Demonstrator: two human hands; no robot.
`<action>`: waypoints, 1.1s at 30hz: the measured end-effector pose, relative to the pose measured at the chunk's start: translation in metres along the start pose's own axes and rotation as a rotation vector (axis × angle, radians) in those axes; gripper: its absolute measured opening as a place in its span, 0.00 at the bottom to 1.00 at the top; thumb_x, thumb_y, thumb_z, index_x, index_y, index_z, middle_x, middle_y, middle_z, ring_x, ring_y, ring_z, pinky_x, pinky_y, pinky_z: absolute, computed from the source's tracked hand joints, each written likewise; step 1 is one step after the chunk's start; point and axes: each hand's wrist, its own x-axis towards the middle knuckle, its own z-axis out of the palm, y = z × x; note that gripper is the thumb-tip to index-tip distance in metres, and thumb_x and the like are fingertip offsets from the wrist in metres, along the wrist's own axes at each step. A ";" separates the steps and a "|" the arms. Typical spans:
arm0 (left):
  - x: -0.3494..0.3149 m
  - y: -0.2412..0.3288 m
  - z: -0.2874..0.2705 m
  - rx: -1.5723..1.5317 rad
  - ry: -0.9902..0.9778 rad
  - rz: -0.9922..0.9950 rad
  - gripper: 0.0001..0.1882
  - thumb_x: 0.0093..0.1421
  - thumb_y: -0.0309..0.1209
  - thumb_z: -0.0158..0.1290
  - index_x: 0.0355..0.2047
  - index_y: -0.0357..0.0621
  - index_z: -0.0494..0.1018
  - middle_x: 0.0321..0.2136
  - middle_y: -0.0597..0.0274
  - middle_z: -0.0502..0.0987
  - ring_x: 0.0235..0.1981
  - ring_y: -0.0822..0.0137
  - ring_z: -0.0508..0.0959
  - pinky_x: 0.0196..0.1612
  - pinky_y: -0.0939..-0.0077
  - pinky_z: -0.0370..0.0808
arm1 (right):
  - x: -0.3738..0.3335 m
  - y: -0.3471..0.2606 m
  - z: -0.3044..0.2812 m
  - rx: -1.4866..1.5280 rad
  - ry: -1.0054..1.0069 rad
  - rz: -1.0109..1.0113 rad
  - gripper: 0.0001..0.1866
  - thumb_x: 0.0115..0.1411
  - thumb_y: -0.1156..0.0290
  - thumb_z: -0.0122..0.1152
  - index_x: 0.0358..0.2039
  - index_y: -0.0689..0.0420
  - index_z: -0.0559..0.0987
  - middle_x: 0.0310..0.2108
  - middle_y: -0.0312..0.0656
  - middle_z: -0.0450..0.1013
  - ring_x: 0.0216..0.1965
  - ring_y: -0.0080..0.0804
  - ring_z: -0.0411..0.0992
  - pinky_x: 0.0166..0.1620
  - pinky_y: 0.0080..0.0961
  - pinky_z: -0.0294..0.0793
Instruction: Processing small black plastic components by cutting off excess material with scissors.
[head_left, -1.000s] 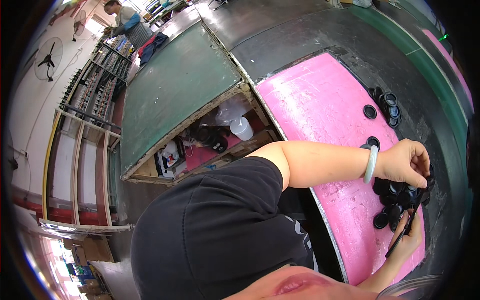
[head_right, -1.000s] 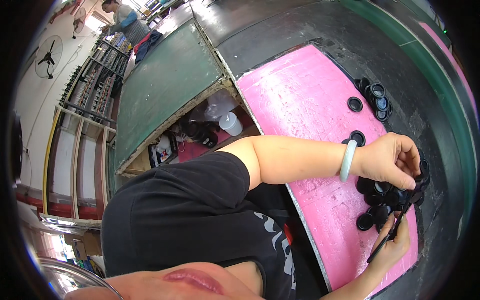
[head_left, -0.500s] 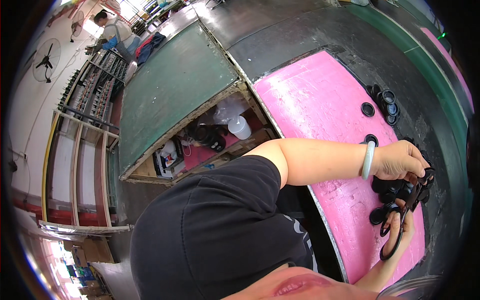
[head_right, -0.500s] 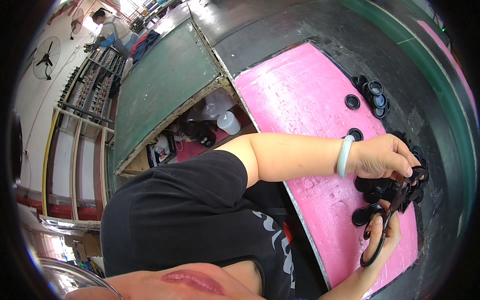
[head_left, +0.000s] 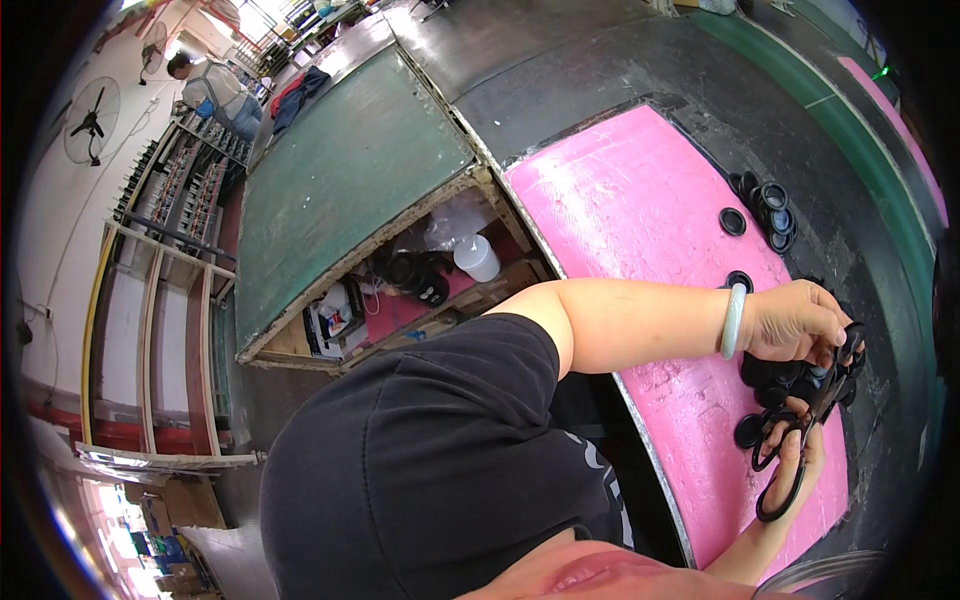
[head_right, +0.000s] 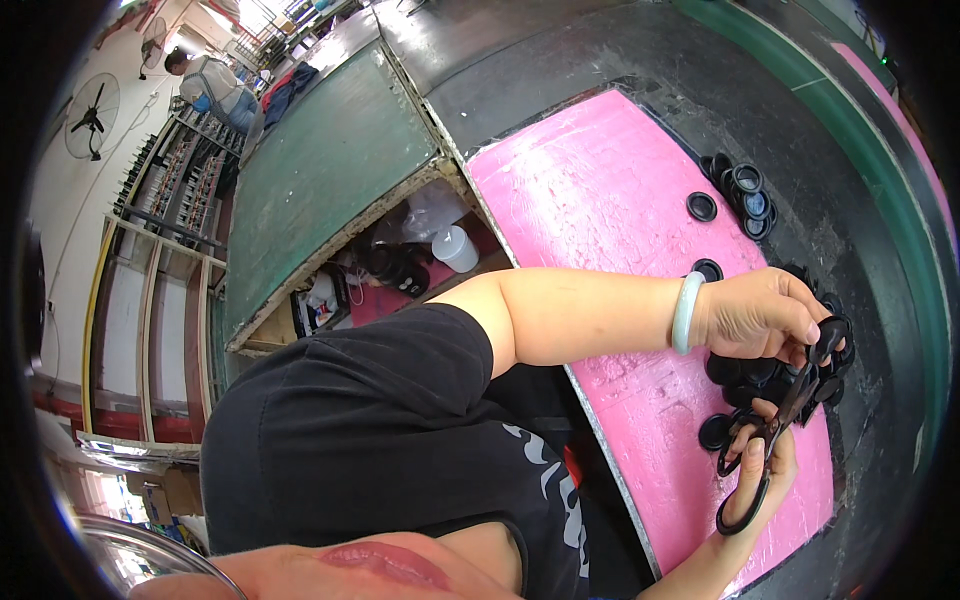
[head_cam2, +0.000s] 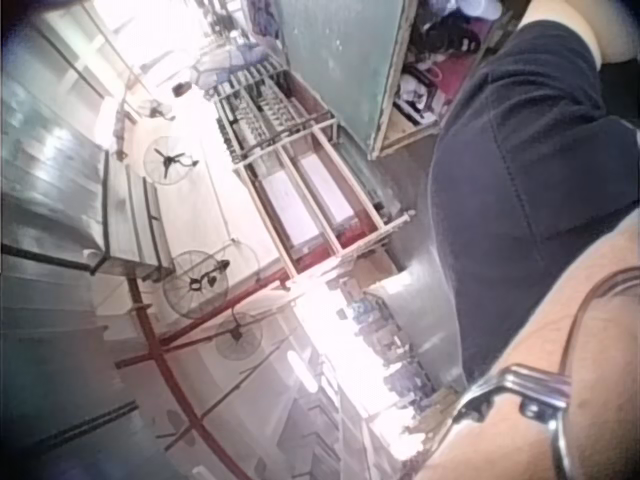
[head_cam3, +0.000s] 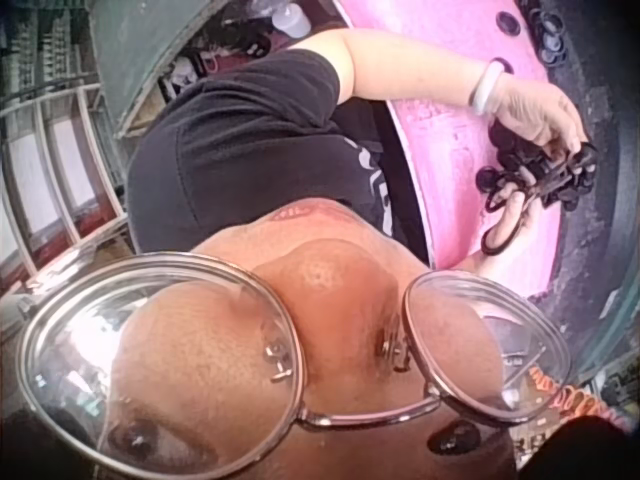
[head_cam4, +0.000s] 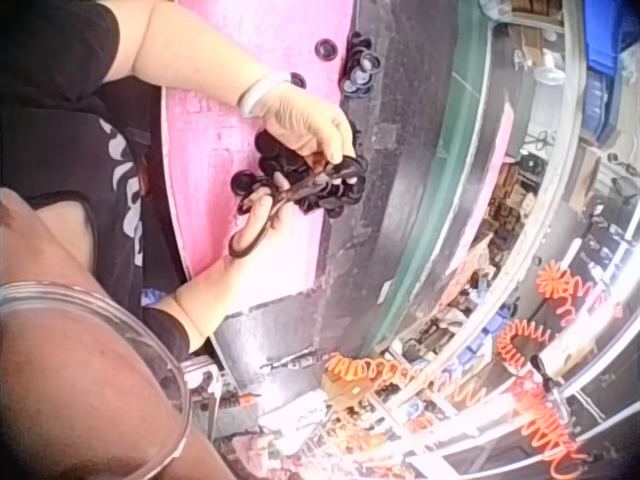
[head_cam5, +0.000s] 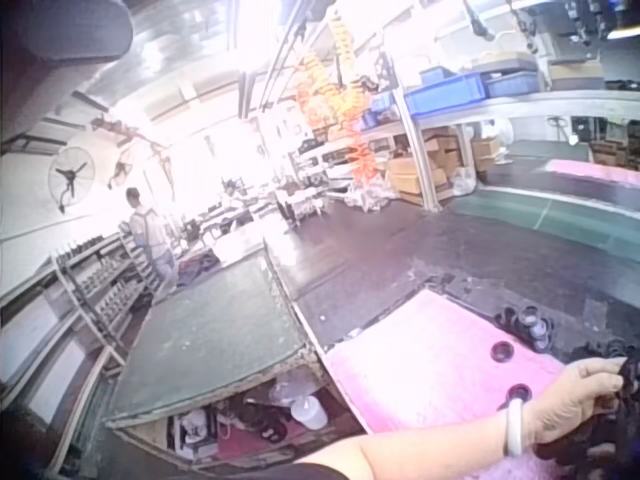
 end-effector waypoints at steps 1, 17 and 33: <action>0.000 0.000 -0.001 -0.011 0.004 0.000 0.11 0.56 0.22 0.50 0.38 0.34 0.79 0.37 0.56 0.80 0.36 0.67 0.78 0.41 0.73 0.74 | 0.000 0.000 0.001 0.010 0.003 -0.003 0.27 0.63 0.53 0.55 0.47 0.69 0.73 0.22 0.34 0.64 0.25 0.20 0.62 0.30 0.17 0.59; 0.001 -0.012 -0.001 0.210 0.027 0.044 0.05 0.50 0.17 0.57 0.29 0.28 0.79 0.42 0.48 0.78 0.32 0.68 0.78 0.35 0.80 0.75 | 0.002 0.002 0.004 0.035 0.104 -0.030 0.23 0.66 0.59 0.52 0.50 0.68 0.71 0.24 0.34 0.65 0.27 0.21 0.63 0.31 0.17 0.61; 0.005 0.027 -0.007 0.763 0.214 0.177 0.12 0.49 0.23 0.61 0.35 0.30 0.79 0.39 0.54 0.81 0.35 0.73 0.79 0.41 0.80 0.76 | -0.004 -0.011 -0.008 -0.080 0.174 0.112 0.12 0.61 0.66 0.59 0.37 0.64 0.79 0.17 0.28 0.65 0.15 0.12 0.59 0.19 0.13 0.54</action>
